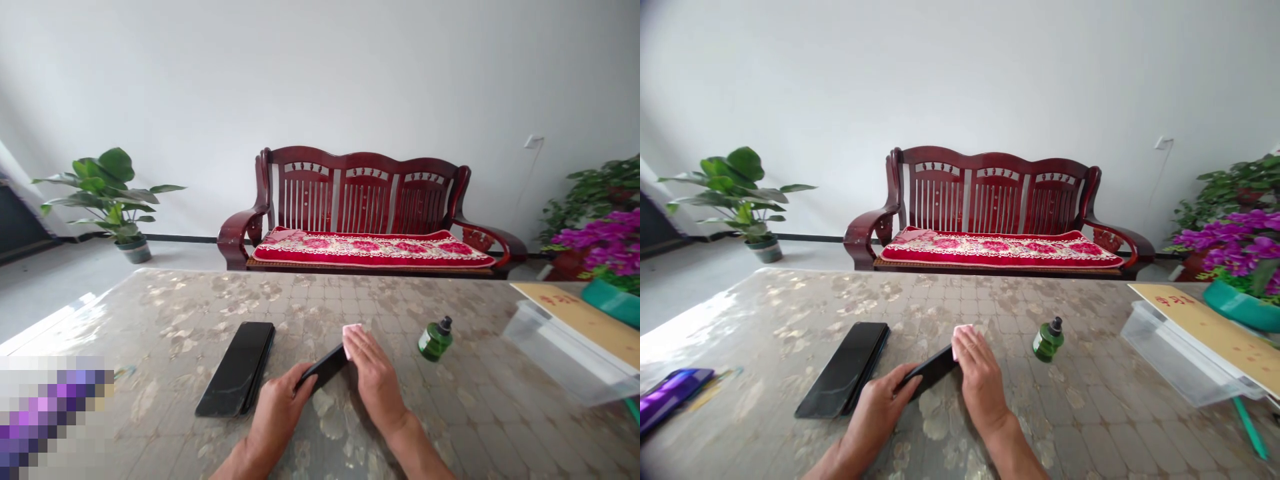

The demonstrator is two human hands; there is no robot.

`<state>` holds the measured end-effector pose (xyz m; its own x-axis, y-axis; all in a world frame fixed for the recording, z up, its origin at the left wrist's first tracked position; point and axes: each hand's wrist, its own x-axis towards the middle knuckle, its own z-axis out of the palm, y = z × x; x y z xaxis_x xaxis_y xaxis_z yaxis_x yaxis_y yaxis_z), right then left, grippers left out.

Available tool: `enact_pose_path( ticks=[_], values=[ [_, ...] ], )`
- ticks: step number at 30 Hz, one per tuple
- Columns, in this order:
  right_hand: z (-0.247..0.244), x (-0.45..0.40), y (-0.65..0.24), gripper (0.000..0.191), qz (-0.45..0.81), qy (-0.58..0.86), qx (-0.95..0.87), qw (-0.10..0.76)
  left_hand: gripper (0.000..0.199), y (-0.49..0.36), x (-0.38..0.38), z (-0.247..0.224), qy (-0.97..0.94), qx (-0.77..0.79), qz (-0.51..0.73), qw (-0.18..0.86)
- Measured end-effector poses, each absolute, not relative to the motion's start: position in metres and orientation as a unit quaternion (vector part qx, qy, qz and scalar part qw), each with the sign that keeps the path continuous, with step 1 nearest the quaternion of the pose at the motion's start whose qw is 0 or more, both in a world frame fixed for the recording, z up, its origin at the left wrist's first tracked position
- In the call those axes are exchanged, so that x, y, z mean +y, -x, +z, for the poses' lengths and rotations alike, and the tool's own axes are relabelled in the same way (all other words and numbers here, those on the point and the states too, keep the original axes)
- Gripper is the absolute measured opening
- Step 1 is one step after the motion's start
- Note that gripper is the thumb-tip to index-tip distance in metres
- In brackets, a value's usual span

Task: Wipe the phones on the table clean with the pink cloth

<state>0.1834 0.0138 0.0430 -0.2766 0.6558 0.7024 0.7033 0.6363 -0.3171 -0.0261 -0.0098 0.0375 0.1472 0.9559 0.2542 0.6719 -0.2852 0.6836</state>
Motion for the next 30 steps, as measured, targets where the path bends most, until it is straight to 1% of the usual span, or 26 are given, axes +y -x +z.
enact_pose_path(
  ticks=[2,5,8,11,14,18,24,30],
  values=[
    [0.036,0.024,-0.195,0.041,0.031,0.475,-0.746,0.466,0.019,0.026,-0.011,0.037,-0.754,0.536,0.341,0.167],
    [0.027,0.03,-0.202,0.036,0.166,0.534,-0.65,0.515,0.022,0.025,-0.016,0.036,-0.808,0.456,0.368,0.066],
    [0.024,0.028,-0.2,0.042,0.285,0.552,-0.558,0.55,0.023,0.021,-0.021,0.036,-0.844,0.381,0.377,-0.014],
    [0.025,0.028,-0.198,0.047,0.348,0.541,-0.517,0.564,0.023,0.016,-0.026,0.035,-0.862,0.352,0.364,-0.037],
    [0.023,0.031,-0.198,0.048,0.354,0.541,-0.52,0.558,0.023,0.01,-0.028,0.03,-0.868,0.355,0.346,-0.039],
    [0.016,0.038,-0.199,0.045,0.305,0.559,-0.582,0.506,0.03,0.007,-0.028,0.021,-0.869,0.375,0.32,-0.034],
    [0.015,0.052,-0.194,0.035,0.253,0.547,-0.663,0.445,0.051,0.005,-0.025,0.013,-0.889,0.377,0.256,-0.046],
    [0.016,0.054,-0.19,0.041,0.18,0.512,-0.735,0.406,0.056,0.001,-0.027,0.008,-0.901,0.386,0.19,-0.057]
  ],
)
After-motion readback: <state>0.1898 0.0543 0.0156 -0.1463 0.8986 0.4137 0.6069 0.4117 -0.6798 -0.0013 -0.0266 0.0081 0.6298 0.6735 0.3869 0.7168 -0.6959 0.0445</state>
